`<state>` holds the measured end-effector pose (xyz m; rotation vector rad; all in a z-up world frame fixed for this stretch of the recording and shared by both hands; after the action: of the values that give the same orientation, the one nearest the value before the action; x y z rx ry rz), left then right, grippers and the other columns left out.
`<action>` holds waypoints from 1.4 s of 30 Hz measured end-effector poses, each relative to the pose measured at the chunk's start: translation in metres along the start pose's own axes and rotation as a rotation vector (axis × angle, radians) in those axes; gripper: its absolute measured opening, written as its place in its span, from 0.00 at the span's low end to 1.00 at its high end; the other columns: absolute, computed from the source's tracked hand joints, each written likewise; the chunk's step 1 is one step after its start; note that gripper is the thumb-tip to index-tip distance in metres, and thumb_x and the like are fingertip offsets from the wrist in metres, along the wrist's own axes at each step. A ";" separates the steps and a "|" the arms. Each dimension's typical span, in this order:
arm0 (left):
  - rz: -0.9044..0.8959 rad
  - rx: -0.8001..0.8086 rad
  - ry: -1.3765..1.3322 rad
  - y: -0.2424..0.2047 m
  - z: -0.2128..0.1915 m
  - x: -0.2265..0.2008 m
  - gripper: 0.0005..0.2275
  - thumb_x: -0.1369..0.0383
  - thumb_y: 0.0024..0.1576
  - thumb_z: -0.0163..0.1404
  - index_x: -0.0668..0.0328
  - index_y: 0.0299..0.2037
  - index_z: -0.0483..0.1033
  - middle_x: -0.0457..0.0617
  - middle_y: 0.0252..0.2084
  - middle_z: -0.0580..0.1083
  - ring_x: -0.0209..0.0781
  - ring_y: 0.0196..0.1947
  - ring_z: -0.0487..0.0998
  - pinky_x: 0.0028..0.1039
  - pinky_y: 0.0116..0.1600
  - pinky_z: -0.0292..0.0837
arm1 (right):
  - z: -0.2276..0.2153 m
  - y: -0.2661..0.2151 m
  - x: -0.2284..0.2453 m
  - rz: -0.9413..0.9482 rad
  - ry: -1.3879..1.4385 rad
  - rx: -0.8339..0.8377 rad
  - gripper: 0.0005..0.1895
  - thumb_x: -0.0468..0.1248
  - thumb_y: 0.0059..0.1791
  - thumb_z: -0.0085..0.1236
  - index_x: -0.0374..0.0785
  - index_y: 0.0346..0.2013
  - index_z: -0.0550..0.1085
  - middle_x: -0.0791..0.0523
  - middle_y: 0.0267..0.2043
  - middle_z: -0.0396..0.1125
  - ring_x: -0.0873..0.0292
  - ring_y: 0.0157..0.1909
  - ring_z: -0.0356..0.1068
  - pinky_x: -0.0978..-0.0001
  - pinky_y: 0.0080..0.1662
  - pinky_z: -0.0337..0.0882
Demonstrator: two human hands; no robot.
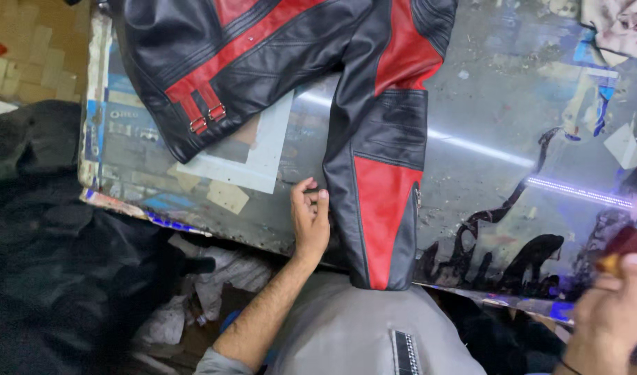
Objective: The person uses a sponge to wipe and clean the surface of a red and black leather jacket laid on a workbench. They repeatedly rub the sponge along the sleeves and body panels, occasionally adjusting the jacket's position.
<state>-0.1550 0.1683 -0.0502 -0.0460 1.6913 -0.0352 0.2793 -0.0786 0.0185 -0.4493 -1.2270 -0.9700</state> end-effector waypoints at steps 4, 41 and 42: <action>0.589 0.103 0.329 0.007 0.004 -0.077 0.12 0.72 0.60 0.54 0.63 0.53 0.71 0.59 0.53 0.69 0.53 0.54 0.71 0.36 0.56 0.69 | 0.097 -0.059 -0.027 0.228 0.227 0.039 0.21 0.31 0.57 0.63 0.36 0.63 0.68 0.52 0.55 0.71 0.55 0.51 0.75 0.61 0.51 0.79; 0.969 1.057 0.552 0.103 0.136 -0.073 0.16 0.60 0.53 0.61 0.62 0.47 0.80 0.47 0.45 0.70 0.49 0.46 0.69 0.41 0.46 0.65 | 0.279 -0.127 -0.083 0.457 0.359 -0.617 0.17 0.38 0.58 0.40 0.38 0.61 0.67 0.48 0.59 0.68 0.48 0.61 0.68 0.48 0.61 0.68; 0.953 1.056 0.541 0.104 0.136 -0.072 0.16 0.61 0.53 0.60 0.62 0.46 0.80 0.47 0.44 0.70 0.49 0.46 0.69 0.41 0.46 0.65 | 0.280 -0.125 -0.086 0.448 0.368 -0.617 0.17 0.38 0.59 0.40 0.38 0.60 0.66 0.48 0.59 0.68 0.48 0.62 0.68 0.48 0.61 0.68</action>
<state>-0.0122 0.2768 -0.0004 1.6595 1.8614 -0.2321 0.0127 0.0958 0.0028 -0.9378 -0.4438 -0.9711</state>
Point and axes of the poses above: each hand's wrist, its own y-axis towards the middle knuckle, its own z-axis out of the palm, x = y × z, the point moved 6 cm from there along y, towards the middle knuckle
